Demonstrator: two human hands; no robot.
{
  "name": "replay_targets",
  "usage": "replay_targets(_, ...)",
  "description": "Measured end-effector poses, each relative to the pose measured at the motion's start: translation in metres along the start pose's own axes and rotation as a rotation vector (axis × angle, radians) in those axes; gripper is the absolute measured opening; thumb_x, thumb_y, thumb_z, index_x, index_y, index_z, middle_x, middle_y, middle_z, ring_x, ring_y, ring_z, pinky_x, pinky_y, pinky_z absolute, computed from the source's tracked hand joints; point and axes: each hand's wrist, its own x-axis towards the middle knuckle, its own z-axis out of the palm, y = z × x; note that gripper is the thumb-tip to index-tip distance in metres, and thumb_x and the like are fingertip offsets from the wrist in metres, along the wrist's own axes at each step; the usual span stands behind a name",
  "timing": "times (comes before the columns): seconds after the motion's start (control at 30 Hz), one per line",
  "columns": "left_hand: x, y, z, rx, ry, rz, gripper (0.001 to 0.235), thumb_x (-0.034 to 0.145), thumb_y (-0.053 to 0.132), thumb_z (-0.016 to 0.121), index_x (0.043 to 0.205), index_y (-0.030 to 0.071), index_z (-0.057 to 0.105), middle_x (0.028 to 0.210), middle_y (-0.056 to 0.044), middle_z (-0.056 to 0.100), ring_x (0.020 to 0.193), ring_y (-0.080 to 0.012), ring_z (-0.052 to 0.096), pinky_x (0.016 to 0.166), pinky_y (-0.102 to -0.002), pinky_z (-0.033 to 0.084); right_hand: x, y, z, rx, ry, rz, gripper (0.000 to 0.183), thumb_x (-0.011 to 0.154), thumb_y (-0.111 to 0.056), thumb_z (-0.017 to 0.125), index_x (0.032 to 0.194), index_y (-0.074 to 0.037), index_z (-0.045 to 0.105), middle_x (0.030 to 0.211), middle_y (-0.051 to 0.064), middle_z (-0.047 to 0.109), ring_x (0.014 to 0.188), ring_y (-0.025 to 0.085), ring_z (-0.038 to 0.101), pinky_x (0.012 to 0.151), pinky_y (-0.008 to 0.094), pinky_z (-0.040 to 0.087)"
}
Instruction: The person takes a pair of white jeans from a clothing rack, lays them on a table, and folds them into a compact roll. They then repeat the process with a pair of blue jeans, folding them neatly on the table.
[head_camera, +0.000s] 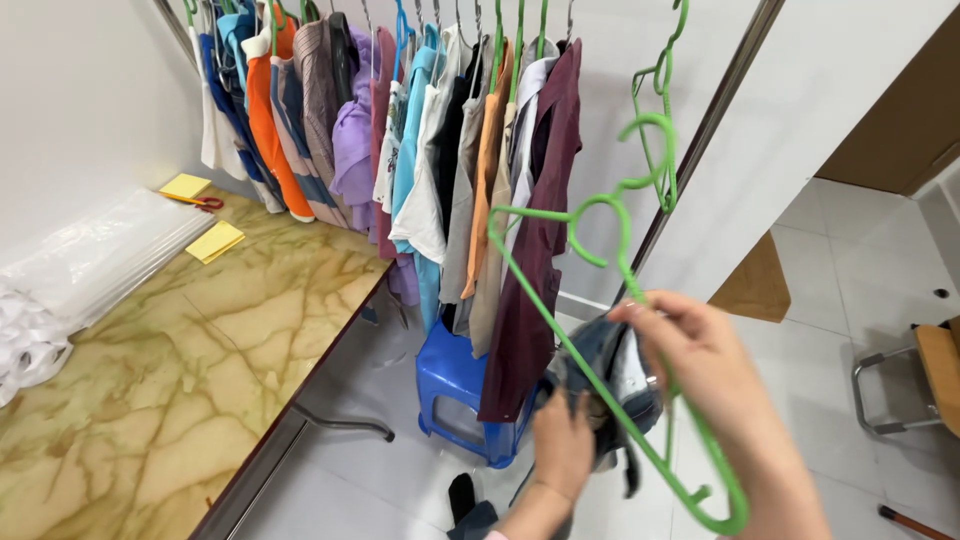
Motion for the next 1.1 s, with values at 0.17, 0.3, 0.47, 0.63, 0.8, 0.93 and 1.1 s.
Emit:
replay_targets(0.17,0.035,-0.014,-0.029,-0.052,0.100,-0.253,0.029,0.096,0.031,0.063,0.114,0.013,0.076,0.112,-0.011,0.083,0.112,-0.0388,0.073,0.091,-0.042,0.054,0.014,0.006,-0.030,0.045,0.026,-0.136,0.031,0.101,-0.024,0.064,0.098,0.002,0.082,0.043,0.004,0.039,0.038,0.016,0.038,0.108,0.035,0.057)
replay_targets(0.3,0.065,-0.021,-0.050,-0.010,0.083,-0.283,0.030,0.095,0.033,0.063,0.115,0.015,0.077,0.112,-0.011,0.083,0.113,-0.0383,0.072,0.090,-0.043,0.053,0.014,-0.002,-0.044,-0.121,0.031,0.021,0.031,0.100,-0.019,0.070,0.101,0.000,0.094,0.056,0.007,0.032,0.047,0.020,0.033,0.051,0.035,0.028)
replay_targets(0.47,0.094,-0.023,-0.066,-0.012,0.032,-0.329,0.033,0.094,0.033,0.064,0.122,0.018,0.077,0.120,-0.007,0.083,0.122,-0.0344,0.069,0.099,-0.038,0.053,0.054,-0.011,-0.047,-0.245,0.099,0.036,0.035,0.099,-0.026,0.070,0.105,-0.005,0.099,0.048,0.008,0.037,0.045,0.019,0.034,0.053,0.034,0.029)
replay_targets(0.63,0.147,-0.056,-0.052,0.138,-0.091,-0.217,0.036,0.090,0.046,0.067,0.119,0.027,0.076,0.109,-0.004,0.083,0.115,-0.0308,0.073,0.091,-0.036,0.056,0.154,-0.029,-0.009,-0.182,0.233,-0.105,0.031,0.096,-0.034,0.073,0.101,-0.006,0.084,0.047,0.004,0.037,0.047,0.016,0.038,0.069,0.033,0.040)
replay_targets(0.8,0.205,0.055,-0.110,0.173,-0.288,-0.305,0.021,0.091,0.044,0.070,0.091,0.023,0.072,0.061,-0.001,0.049,0.061,-0.0094,0.055,0.064,-0.029,0.040,0.264,-0.052,0.012,-0.105,0.397,-0.285,0.034,0.099,-0.037,0.068,0.095,-0.007,0.083,0.052,0.003,0.048,0.047,0.015,0.044,0.059,0.032,0.040)
replay_targets(0.93,0.262,0.103,-0.145,0.141,-0.377,-0.359,0.029,0.097,0.042,0.073,0.083,0.019,0.062,0.068,0.004,0.060,0.071,-0.0080,0.065,0.070,-0.025,0.042,0.336,-0.051,0.018,-0.089,0.550,-0.406,0.041,0.104,-0.039,0.064,0.072,-0.015,0.060,0.050,-0.003,0.037,0.049,0.011,0.035,0.059,0.029,0.033)
replay_targets(1.1,0.319,0.040,-0.134,0.101,-0.453,-0.304,0.020,0.095,0.040,0.079,0.093,0.021,0.076,0.070,0.010,0.061,0.073,0.0001,0.065,0.070,-0.018,0.045,0.384,-0.036,0.027,-0.067,0.630,-0.345,0.032,0.103,-0.040,0.065,0.089,-0.014,0.078,0.055,-0.005,0.034,0.055,0.010,0.028,0.057,0.029,0.028)
